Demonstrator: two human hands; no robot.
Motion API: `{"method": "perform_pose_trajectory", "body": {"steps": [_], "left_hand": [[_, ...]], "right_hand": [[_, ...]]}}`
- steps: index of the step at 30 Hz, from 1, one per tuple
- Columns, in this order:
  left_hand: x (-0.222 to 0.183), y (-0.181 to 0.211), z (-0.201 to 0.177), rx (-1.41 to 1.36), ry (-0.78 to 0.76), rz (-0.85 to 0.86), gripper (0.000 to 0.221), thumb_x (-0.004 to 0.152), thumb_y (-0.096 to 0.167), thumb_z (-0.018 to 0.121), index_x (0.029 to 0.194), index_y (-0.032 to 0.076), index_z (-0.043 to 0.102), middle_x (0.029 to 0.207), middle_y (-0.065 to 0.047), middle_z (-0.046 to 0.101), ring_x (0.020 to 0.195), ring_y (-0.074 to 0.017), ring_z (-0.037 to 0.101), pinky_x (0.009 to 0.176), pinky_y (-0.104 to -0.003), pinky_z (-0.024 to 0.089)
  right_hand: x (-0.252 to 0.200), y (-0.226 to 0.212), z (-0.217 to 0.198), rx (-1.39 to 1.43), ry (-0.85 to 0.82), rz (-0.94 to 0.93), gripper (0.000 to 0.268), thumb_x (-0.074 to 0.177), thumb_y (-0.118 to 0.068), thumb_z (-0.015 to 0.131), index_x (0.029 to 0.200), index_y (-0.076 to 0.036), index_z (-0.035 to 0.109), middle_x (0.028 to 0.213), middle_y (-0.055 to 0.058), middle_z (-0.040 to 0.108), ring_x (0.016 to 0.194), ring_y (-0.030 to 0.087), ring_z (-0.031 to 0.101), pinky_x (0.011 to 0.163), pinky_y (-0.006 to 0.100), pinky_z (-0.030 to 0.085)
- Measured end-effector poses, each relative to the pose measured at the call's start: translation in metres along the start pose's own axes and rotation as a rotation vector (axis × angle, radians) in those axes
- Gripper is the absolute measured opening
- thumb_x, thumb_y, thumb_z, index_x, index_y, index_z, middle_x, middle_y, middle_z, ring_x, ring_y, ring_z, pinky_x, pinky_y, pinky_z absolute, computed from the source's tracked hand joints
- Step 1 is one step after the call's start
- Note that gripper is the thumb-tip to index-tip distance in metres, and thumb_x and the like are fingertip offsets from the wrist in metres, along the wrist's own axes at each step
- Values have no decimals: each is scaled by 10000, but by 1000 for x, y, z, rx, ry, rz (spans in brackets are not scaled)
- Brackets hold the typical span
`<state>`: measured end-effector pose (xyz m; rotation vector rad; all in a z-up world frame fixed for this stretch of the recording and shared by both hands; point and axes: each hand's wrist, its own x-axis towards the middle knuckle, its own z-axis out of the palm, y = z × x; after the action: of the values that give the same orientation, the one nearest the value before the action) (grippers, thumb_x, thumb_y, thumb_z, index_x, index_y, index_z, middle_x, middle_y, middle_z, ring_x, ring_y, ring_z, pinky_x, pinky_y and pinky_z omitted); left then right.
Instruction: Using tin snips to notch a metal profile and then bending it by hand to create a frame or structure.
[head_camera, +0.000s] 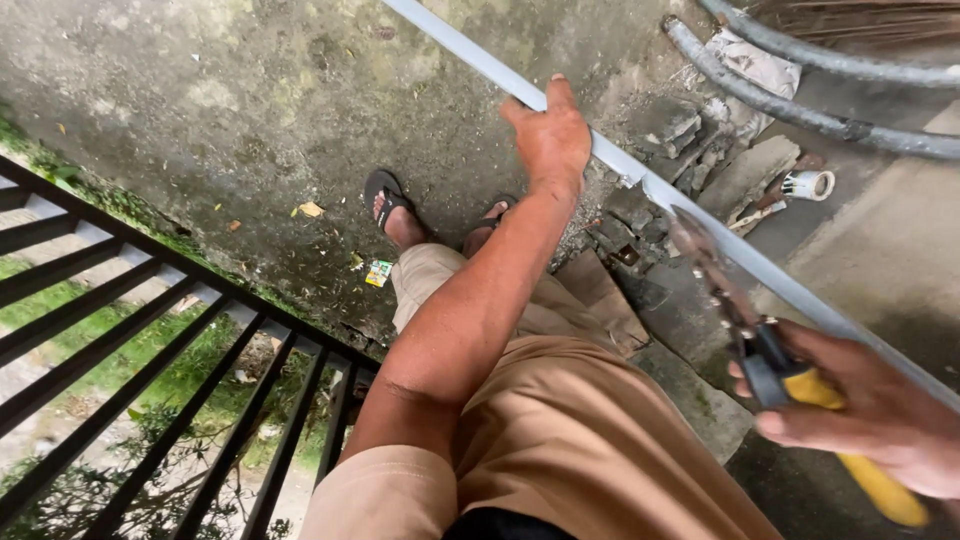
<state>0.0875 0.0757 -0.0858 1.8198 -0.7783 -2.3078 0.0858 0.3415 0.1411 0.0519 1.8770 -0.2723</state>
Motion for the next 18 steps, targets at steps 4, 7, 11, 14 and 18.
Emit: {"method": "perform_pose_trajectory", "body": {"steps": [4,7,11,14,18], "left_hand": [[-22,15,-10,6,-19,-20,682,946,531,386,1485,124,298,843,-30,458,738,-201,514,631,-392,488],[-35,25,-15,30,-24,-14,837,919,627,240,1591,128,258,825,-24,442,777,-213,526,698,-405,507],[-34,26,-21,0,-12,-12,718,965,584,245,1529,142,294,801,-21,444,743,-221,529,638,-394,485],[-38,33,-27,-2,7,-13,789,947,586,220,1601,144,234,811,-42,456,770,-231,518,682,-410,466],[-36,33,-31,-58,9,-20,651,976,516,272,1520,160,303,749,-7,430,672,-192,475,582,-374,420]], "right_hand": [[4,-14,-29,20,57,319,833,576,73,875,1392,-36,753,1198,289,927,1142,435,873,1005,637,678],[11,-46,-35,-41,43,414,835,686,108,837,1483,-63,656,1264,323,882,1176,507,854,1058,654,631],[21,-56,-34,42,-18,403,927,688,254,808,1544,-55,629,1209,392,872,1078,555,818,965,667,633],[34,-39,-41,-16,-94,293,887,615,32,868,1483,-16,691,1119,352,948,964,513,911,867,604,717],[21,-93,-20,-84,-31,361,483,743,15,820,1212,113,871,899,427,885,826,493,780,623,533,523]]}}
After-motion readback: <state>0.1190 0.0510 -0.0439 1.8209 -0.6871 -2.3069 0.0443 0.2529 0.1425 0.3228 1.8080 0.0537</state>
